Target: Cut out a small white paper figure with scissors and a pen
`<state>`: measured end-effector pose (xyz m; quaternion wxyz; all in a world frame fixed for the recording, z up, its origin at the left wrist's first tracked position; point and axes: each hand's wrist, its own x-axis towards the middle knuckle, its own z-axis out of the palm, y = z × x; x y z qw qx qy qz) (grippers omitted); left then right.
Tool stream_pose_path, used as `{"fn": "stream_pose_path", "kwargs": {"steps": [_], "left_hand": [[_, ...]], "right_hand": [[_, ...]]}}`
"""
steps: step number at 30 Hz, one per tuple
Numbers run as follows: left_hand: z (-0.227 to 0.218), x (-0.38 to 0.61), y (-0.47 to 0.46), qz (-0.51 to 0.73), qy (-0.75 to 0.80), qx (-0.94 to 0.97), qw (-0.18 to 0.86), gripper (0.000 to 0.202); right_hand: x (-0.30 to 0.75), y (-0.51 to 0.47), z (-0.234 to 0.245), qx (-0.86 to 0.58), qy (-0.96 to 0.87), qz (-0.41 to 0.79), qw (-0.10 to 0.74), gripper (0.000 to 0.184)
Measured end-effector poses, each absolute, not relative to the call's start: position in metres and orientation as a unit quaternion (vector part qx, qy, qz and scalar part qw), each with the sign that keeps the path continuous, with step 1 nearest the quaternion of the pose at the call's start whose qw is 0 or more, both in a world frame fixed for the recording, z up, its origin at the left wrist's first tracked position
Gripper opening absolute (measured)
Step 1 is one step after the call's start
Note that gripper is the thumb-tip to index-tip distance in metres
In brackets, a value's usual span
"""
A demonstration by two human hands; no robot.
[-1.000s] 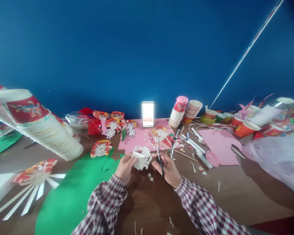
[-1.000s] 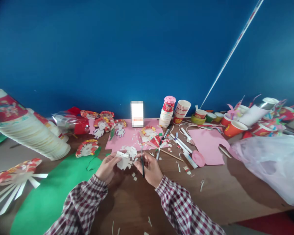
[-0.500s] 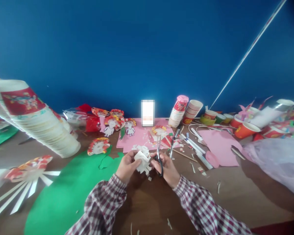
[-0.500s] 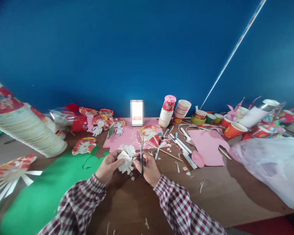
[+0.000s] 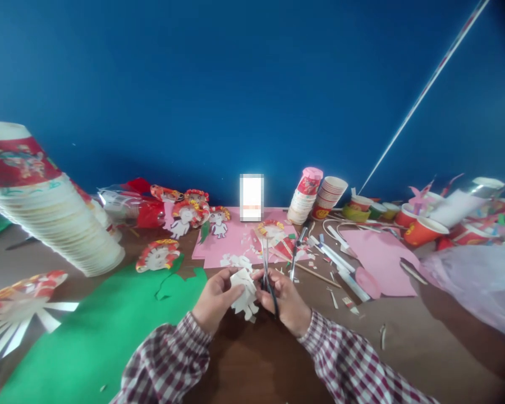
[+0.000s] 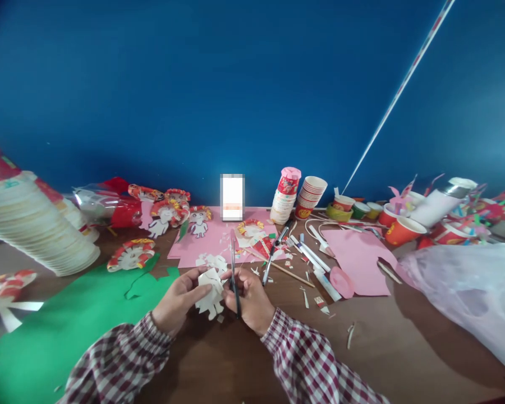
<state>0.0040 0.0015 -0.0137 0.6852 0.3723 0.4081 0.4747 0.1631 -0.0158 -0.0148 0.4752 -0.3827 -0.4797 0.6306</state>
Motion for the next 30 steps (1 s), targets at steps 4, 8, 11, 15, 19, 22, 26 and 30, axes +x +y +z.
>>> {"fn": "stream_pose_path", "kwargs": {"steps": [4, 8, 11, 15, 19, 22, 26, 30], "left_hand": [[-0.013, 0.009, -0.002, 0.491, 0.403, 0.338, 0.695, 0.045], [-0.012, 0.013, -0.005, 0.48, 0.401, 0.356, 0.694, 0.043], [-0.012, 0.014, -0.005, 0.48, 0.398, 0.356, 0.696, 0.044], [-0.011, 0.012, -0.004, 0.48, 0.391, 0.338, 0.709, 0.047], [-0.011, 0.011, -0.005, 0.466, 0.39, 0.341, 0.717, 0.045], [-0.011, 0.011, -0.005, 0.468, 0.396, 0.339, 0.714, 0.045], [-0.009, 0.011, -0.005, 0.473, 0.389, 0.328, 0.72, 0.046], [-0.006, 0.009, -0.006, 0.442, 0.361, 0.319, 0.757, 0.044]], "right_hand": [[0.163, -0.016, -0.012, -0.403, -0.474, 0.614, 0.486, 0.034], [0.161, -0.018, -0.009, -0.418, -0.479, 0.591, 0.496, 0.035], [0.16, -0.019, -0.008, -0.423, -0.483, 0.585, 0.496, 0.034], [0.159, -0.02, -0.006, -0.416, -0.483, 0.591, 0.495, 0.034], [0.159, -0.021, -0.002, -0.417, -0.487, 0.589, 0.491, 0.033], [0.159, -0.021, 0.0, -0.419, -0.498, 0.58, 0.491, 0.035], [0.159, -0.021, -0.001, -0.424, -0.5, 0.575, 0.49, 0.037], [0.16, -0.021, -0.003, -0.419, -0.485, 0.598, 0.481, 0.039]]}}
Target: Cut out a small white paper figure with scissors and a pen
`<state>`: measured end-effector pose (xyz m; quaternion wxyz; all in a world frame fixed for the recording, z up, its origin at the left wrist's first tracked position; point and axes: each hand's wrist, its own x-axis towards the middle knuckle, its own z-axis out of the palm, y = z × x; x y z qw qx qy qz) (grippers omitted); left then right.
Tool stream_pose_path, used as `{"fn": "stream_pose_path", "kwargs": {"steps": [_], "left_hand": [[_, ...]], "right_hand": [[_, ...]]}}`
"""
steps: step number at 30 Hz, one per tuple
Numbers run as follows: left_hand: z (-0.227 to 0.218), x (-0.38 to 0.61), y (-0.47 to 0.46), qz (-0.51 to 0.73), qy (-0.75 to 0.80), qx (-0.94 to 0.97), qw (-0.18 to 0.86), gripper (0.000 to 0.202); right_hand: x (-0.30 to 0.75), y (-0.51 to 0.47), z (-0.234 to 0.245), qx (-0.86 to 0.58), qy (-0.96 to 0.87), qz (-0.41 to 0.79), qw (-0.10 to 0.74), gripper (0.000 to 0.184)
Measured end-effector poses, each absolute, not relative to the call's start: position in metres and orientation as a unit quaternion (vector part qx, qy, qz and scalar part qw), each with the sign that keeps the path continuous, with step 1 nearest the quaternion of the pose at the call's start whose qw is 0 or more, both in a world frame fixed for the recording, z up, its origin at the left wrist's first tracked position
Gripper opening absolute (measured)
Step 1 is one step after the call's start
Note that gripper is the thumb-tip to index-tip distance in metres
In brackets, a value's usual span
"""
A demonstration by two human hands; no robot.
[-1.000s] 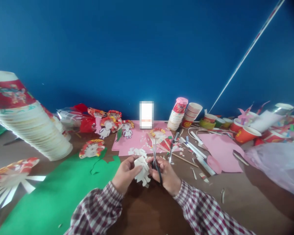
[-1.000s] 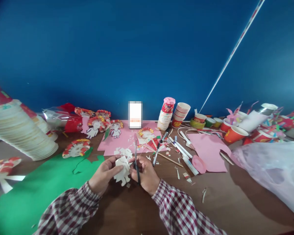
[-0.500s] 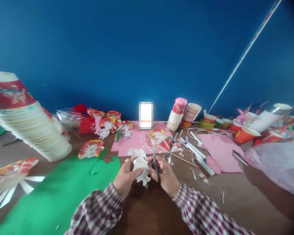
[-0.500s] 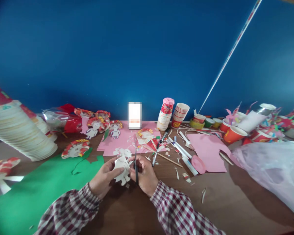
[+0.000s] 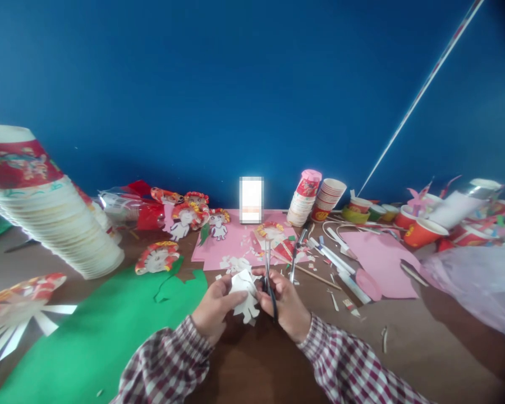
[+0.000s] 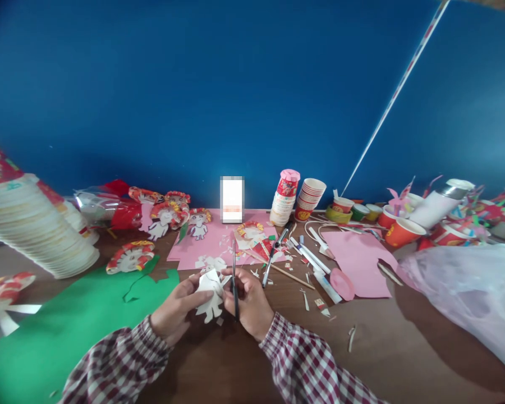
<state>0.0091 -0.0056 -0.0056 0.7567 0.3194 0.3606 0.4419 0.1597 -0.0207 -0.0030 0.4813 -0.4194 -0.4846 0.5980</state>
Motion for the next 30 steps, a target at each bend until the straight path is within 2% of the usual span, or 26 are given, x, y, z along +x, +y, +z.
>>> {"fn": "stream_pose_path", "kwargs": {"steps": [6, 10, 14, 18, 24, 30], "left_hand": [[0.001, 0.009, -0.008, 0.431, 0.357, 0.31, 0.768, 0.034], [0.001, 0.01, -0.009, 0.425, 0.399, 0.308, 0.751, 0.038], [-0.002, 0.008, -0.006, 0.479, 0.409, 0.327, 0.704, 0.044], [0.002, 0.0, 0.0, 0.528, 0.416, 0.296, 0.679, 0.05], [0.007, -0.01, 0.007, 0.57, 0.403, 0.264, 0.666, 0.043], [0.008, -0.007, 0.002, 0.516, 0.396, 0.268, 0.711, 0.045]], "right_hand": [[0.16, -0.02, -0.007, -0.422, -0.498, 0.568, 0.501, 0.042], [0.159, -0.019, -0.009, -0.44, -0.508, 0.53, 0.517, 0.041], [0.159, -0.02, -0.008, -0.447, -0.514, 0.528, 0.508, 0.038], [0.161, -0.022, -0.01, -0.436, -0.524, 0.561, 0.47, 0.032], [0.167, -0.022, -0.016, -0.39, -0.583, 0.607, 0.374, 0.039], [0.172, -0.021, -0.018, -0.359, -0.578, 0.652, 0.334, 0.047]]}}
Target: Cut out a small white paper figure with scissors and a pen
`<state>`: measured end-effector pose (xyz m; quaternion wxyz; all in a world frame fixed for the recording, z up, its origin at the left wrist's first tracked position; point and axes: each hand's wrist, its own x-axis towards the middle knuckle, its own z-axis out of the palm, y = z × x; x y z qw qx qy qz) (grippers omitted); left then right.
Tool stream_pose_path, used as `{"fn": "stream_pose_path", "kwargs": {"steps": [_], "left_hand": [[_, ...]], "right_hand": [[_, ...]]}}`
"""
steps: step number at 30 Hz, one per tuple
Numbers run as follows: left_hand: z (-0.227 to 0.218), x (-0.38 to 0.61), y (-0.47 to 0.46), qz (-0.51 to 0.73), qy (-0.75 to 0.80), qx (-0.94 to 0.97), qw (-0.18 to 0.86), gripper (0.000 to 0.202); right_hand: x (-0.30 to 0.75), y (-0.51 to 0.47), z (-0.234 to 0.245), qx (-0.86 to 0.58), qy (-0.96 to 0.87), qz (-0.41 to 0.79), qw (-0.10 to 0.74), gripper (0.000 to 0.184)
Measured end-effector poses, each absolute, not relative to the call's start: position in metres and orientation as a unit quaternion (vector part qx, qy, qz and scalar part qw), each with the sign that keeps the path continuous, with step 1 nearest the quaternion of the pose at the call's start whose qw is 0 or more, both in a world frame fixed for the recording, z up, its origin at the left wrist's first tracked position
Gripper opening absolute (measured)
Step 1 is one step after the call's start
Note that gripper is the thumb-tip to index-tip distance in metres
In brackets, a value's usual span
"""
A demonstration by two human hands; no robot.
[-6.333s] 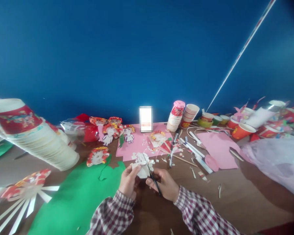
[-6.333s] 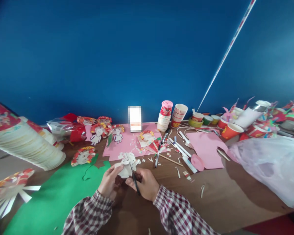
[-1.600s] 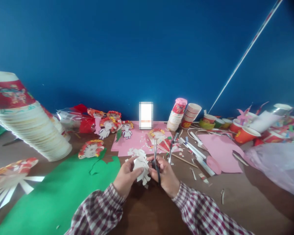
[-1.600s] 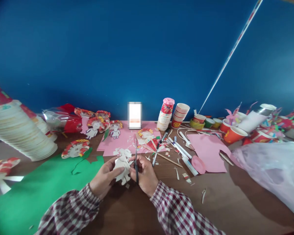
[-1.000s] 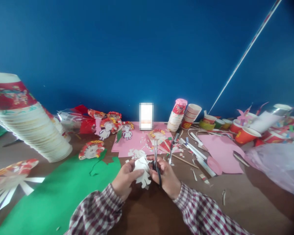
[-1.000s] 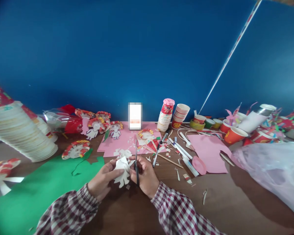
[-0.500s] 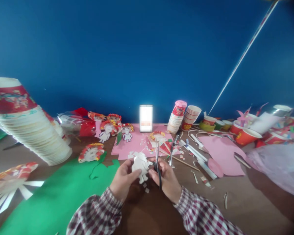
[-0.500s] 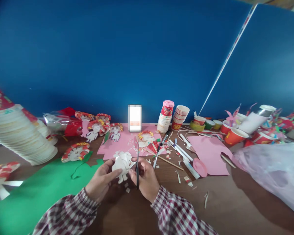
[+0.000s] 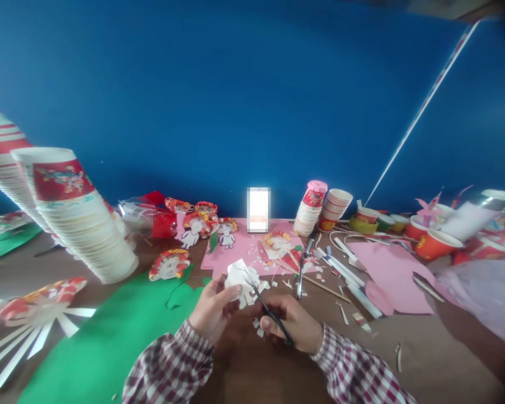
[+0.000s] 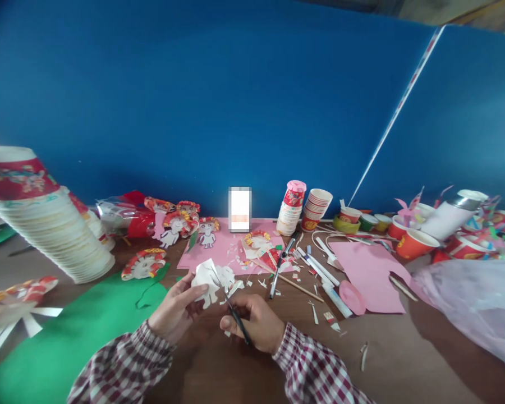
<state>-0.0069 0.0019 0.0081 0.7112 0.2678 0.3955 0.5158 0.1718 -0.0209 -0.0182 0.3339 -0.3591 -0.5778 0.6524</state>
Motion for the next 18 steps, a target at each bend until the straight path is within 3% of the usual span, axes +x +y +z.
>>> {"fn": "stream_pose_path", "kwargs": {"steps": [18], "left_hand": [[0.0098, 0.0035, -0.0075, 0.507, 0.392, 0.278, 0.715, 0.044]], "right_hand": [[0.1759, -0.0191, -0.0215, -0.327, -0.618, 0.642, 0.315, 0.046]]}}
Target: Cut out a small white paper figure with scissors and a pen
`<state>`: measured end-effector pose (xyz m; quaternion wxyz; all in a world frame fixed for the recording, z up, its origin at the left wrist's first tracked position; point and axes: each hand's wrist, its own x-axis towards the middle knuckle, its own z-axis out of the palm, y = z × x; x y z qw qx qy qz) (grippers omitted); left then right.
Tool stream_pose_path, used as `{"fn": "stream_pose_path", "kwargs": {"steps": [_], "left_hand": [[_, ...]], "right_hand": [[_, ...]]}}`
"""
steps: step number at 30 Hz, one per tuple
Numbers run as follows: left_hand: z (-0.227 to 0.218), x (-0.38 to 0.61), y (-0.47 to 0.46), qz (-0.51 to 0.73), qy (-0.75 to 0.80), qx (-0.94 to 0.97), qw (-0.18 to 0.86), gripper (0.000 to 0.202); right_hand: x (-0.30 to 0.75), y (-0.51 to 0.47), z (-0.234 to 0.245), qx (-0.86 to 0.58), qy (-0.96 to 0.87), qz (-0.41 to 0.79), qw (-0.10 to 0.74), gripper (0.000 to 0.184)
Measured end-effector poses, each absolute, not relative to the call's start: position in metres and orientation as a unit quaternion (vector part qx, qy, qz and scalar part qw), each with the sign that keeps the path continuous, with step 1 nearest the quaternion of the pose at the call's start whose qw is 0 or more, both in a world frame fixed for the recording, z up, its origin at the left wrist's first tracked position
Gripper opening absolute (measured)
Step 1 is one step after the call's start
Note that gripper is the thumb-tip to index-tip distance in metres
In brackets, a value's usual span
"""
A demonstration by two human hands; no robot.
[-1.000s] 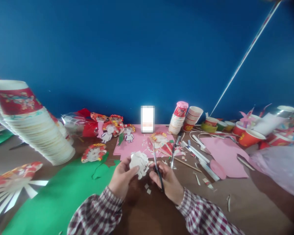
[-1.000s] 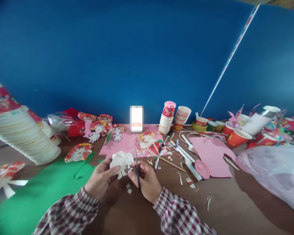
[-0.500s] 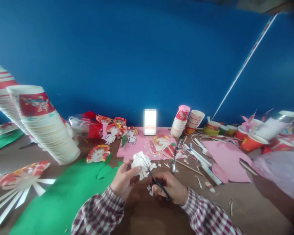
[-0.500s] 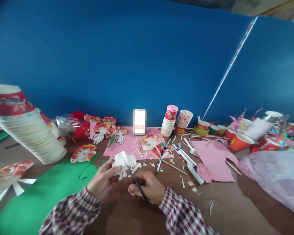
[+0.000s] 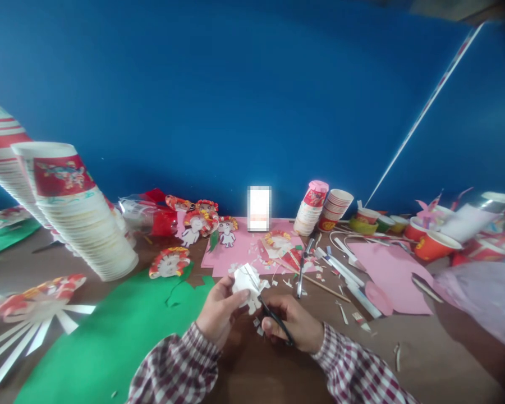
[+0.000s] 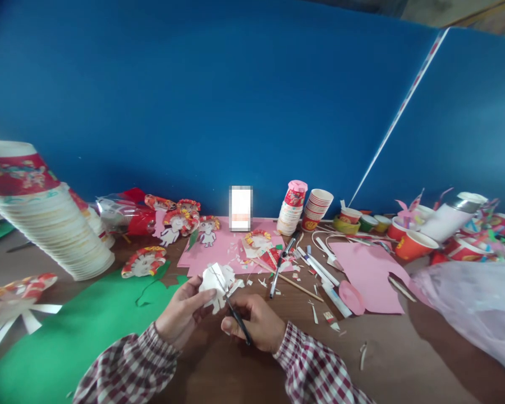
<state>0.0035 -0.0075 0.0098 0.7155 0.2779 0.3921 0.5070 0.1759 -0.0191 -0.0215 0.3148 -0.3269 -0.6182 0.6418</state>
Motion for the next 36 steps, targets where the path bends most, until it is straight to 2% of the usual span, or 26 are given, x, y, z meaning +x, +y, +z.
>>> {"fn": "stream_pose_path", "kwargs": {"steps": [21, 36], "left_hand": [[0.006, 0.002, -0.008, 0.495, 0.373, 0.278, 0.733, 0.036], [0.008, 0.004, -0.009, 0.506, 0.38, 0.268, 0.727, 0.04]], "right_hand": [[0.17, -0.023, -0.01, -0.334, -0.663, 0.582, 0.331, 0.046], [0.172, -0.023, -0.011, -0.349, -0.672, 0.562, 0.334, 0.044]]}}
